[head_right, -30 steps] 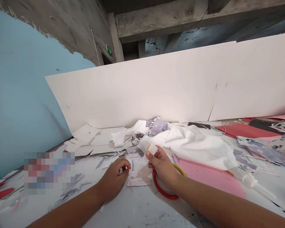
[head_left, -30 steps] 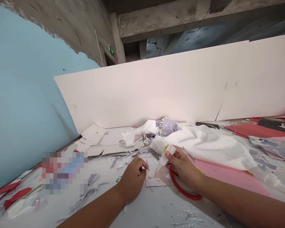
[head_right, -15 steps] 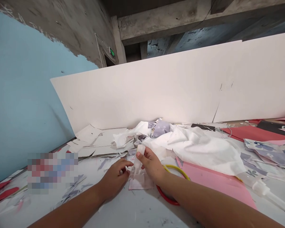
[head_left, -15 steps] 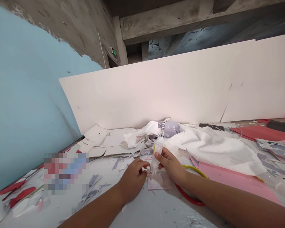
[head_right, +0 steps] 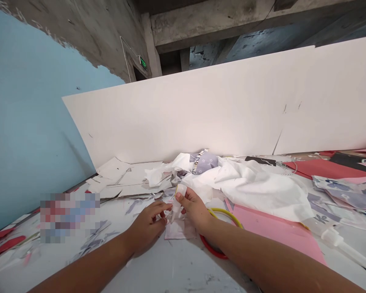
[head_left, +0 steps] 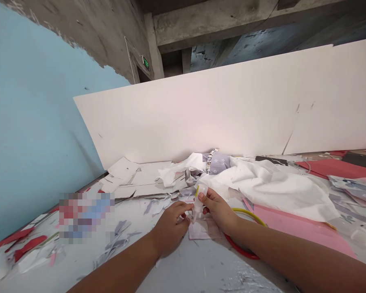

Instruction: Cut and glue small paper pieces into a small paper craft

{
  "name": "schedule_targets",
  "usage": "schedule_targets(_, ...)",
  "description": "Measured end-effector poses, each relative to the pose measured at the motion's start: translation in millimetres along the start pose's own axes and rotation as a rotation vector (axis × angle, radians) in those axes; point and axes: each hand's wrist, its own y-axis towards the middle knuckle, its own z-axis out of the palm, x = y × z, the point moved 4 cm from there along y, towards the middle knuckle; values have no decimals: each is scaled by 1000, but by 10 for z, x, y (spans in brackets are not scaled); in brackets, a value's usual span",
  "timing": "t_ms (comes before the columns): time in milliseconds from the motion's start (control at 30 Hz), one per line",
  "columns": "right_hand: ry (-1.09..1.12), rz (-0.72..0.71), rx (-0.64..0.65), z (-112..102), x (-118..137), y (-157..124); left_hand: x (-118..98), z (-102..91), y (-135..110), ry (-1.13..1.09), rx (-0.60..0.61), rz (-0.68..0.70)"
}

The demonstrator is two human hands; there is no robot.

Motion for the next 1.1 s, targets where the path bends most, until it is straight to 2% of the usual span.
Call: schedule_targets(1100, -18, -16, 1, -8, -9, 11, 14, 7, 0, 3, 40, -24)
